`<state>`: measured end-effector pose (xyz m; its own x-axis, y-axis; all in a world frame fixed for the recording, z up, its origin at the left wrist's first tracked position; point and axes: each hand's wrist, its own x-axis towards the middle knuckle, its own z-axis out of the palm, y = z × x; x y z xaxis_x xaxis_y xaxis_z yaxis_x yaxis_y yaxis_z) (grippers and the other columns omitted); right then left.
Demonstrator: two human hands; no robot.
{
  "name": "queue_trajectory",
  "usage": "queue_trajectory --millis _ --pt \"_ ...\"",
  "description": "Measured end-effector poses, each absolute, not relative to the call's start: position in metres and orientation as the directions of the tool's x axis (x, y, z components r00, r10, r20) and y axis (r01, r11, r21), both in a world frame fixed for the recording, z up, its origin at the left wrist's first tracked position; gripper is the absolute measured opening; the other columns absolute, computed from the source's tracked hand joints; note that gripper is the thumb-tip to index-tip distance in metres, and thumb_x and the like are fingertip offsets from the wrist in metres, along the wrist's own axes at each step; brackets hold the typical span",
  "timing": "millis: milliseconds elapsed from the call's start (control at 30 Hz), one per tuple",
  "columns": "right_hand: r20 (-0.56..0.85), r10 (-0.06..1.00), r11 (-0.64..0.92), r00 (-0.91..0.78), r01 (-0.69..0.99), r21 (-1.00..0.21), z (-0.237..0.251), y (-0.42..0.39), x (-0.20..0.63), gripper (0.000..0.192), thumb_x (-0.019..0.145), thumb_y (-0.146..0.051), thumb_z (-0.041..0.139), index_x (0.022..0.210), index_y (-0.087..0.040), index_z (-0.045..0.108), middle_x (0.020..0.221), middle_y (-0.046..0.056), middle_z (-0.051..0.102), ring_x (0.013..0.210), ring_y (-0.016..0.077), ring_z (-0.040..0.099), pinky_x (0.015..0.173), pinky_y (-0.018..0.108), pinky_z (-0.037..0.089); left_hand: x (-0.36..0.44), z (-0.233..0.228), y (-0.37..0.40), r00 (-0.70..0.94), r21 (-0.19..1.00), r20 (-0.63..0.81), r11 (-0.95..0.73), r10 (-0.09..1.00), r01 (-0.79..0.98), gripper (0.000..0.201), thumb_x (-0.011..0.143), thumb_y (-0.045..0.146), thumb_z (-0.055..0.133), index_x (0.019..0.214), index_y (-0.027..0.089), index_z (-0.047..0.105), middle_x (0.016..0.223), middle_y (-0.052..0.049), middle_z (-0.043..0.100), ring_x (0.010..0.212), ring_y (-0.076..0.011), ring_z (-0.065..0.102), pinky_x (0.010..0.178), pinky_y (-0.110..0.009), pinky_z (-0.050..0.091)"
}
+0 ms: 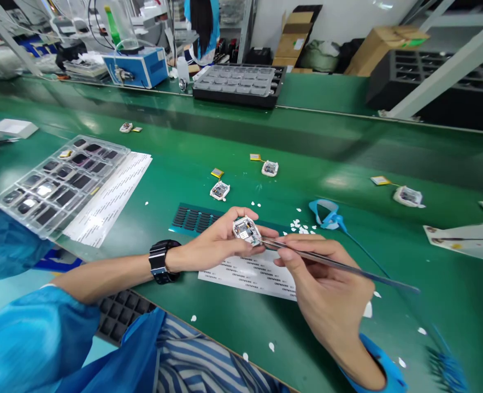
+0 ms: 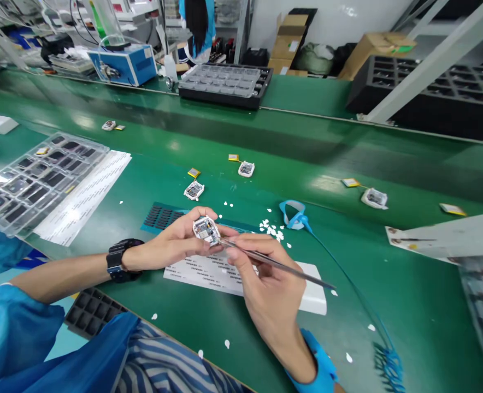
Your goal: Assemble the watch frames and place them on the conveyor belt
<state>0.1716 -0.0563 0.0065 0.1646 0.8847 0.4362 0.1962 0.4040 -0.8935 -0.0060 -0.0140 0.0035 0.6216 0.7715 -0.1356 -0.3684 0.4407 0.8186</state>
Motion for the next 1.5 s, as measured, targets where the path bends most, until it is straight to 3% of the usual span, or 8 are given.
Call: queue_trajectory --millis 133,267,400,700,1100,1300,1400,1500 --pt "0.393 0.886 0.334 0.245 0.250 -0.909 0.006 -0.044 0.185 0.010 0.090 -0.031 0.073 0.084 -0.024 0.069 0.084 0.003 0.075 0.071 0.0186 0.074 0.057 0.031 0.064 -0.007 0.003 -0.011 0.536 0.860 -0.111 0.351 0.837 -0.371 0.037 0.084 0.006 0.064 0.111 0.022 0.044 0.115 -0.006 0.073 0.111 -0.0157 0.068 0.103 -0.036 0.048" --pt "0.299 0.923 0.250 0.241 0.214 -0.944 -0.001 -0.027 0.201 0.015 0.080 -0.032 0.082 0.084 -0.023 0.071 0.086 0.004 0.077 0.078 0.0224 0.077 0.068 0.034 0.067 -0.010 -0.002 -0.006 0.264 0.958 0.028 0.049 0.964 -0.283 0.038 0.083 0.008 0.065 0.109 0.022 0.040 0.110 -0.004 0.069 0.108 -0.0144 0.066 0.101 -0.035 0.050" --pt "0.166 0.979 0.145 0.116 0.172 -0.974 -0.011 -0.019 0.198 0.023 0.076 -0.040 0.084 0.080 -0.021 0.071 0.081 0.005 0.077 0.071 0.0225 0.077 0.063 0.032 0.066 -0.013 -0.007 0.003 0.140 0.976 0.190 -0.172 0.972 -0.133 0.037 0.084 0.009 0.059 0.111 0.023 0.038 0.110 -0.004 0.064 0.109 -0.0144 0.064 0.099 -0.037 0.051" --pt "0.070 0.984 0.118 -0.165 0.303 -0.946 -0.022 -0.006 0.175 0.024 0.080 -0.046 0.074 0.081 -0.022 0.071 0.084 0.007 0.079 0.076 0.0254 0.077 0.073 0.038 0.063 -0.021 -0.020 0.015 0.330 0.841 0.198 -0.333 0.923 0.426 0.044 0.075 0.006 0.059 0.109 0.022 0.036 0.105 -0.005 0.060 0.088 -0.0149 0.060 0.080 -0.031 0.048" --pt "-0.040 0.967 0.038 -0.253 0.297 -0.954 -0.019 0.004 0.179 0.035 0.073 -0.056 0.078 0.072 -0.021 0.068 0.077 0.008 0.078 0.076 0.0266 0.076 0.072 0.038 0.061 -0.020 -0.019 0.014 0.395 0.797 0.193 -0.378 0.898 0.472 0.041 0.078 0.003 0.053 0.110 0.021 0.035 0.104 -0.005 0.060 0.093 -0.0162 0.061 0.084 -0.032 0.046" --pt "-0.009 0.972 0.038 -0.234 0.195 -0.980 -0.012 -0.004 0.191 0.042 0.072 -0.061 0.080 0.076 -0.021 0.068 0.076 0.007 0.079 0.074 0.0246 0.077 0.071 0.037 0.063 -0.021 -0.017 0.018 0.359 0.892 0.129 -0.266 0.924 0.365 0.039 0.081 0.010 0.059 0.115 0.019 0.041 0.107 -0.007 0.064 0.087 -0.0151 0.061 0.084 -0.033 0.048" --pt "0.119 0.986 0.140 -0.114 0.202 -0.969 -0.004 -0.015 0.190 0.033 0.078 -0.054 0.080 0.079 -0.023 0.070 0.078 0.005 0.078 0.074 0.0229 0.077 0.071 0.036 0.064 -0.020 -0.006 0.018 0.335 0.996 0.000 -0.029 0.942 0.079 0.032 0.093 0.035 0.059 0.119 0.018 0.051 0.111 -0.011 0.068 0.094 -0.0183 0.066 0.088 -0.037 0.051" --pt "0.271 0.962 0.267 -0.022 0.260 -0.928 0.006 -0.027 0.188 0.020 0.083 -0.045 0.078 0.082 -0.026 0.072 0.080 0.003 0.078 0.074 0.0225 0.076 0.067 0.036 0.063 -0.019 0.003 0.016 0.457 0.938 -0.165 0.282 0.874 -0.202 0.045 0.094 0.053 0.057 0.121 0.017 0.060 0.115 -0.015 0.070 0.108 -0.0250 0.068 0.094 -0.042 0.052"
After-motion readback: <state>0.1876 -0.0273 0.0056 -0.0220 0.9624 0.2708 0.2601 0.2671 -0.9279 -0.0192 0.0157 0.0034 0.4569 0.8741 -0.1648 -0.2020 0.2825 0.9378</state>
